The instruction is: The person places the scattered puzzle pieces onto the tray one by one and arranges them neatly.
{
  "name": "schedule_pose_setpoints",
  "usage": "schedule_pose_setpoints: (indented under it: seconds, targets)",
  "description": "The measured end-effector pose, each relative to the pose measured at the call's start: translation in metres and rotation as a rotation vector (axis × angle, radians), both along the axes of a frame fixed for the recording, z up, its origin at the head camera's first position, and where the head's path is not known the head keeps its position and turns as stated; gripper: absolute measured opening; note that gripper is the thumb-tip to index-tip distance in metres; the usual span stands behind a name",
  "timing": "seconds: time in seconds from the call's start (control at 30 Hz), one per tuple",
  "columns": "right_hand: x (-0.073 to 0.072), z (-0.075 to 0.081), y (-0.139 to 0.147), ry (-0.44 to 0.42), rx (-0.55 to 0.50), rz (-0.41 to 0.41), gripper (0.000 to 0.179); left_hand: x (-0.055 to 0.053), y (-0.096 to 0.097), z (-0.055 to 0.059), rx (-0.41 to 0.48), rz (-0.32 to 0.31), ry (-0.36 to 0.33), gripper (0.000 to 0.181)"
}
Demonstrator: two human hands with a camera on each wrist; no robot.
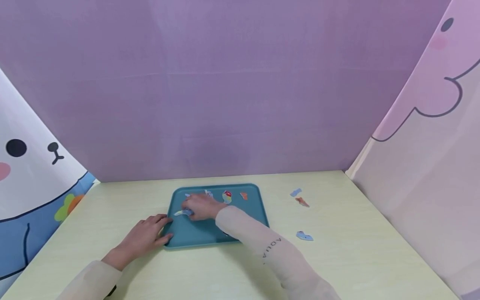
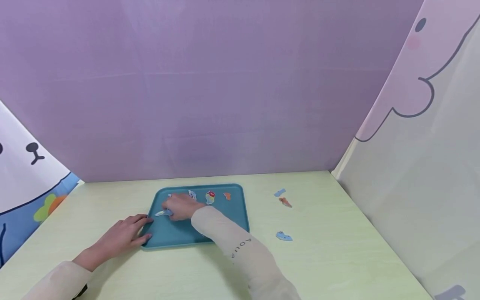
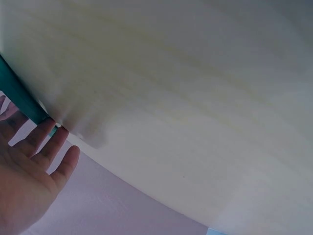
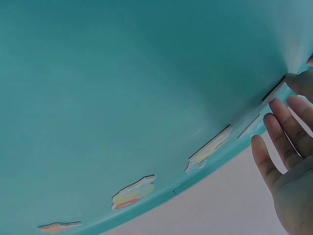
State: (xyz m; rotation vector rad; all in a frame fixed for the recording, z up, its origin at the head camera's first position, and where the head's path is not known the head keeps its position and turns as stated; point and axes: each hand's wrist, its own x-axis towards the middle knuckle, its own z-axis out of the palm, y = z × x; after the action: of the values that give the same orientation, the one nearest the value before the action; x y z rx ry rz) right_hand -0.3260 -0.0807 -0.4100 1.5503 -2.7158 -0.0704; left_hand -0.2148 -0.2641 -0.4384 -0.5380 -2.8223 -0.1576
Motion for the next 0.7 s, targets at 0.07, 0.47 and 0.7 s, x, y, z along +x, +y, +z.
schedule_pose_setpoints:
  seconds: [0.07,0.47,0.7]
  targets:
    - [0.000,-0.001,0.000,0.002,-0.001,-0.001,0.027,0.000,0.000,0.000,-0.004,0.001,-0.002,0.046]
    - [0.000,0.001,0.007,-0.003,-0.014,0.019,0.024,-0.001,-0.001,-0.002,-0.013,-0.001,0.015,0.046]
    - [-0.004,0.003,0.016,0.032,0.001,0.038,0.030,-0.002,-0.001,-0.003,-0.012,-0.002,0.013,0.046]
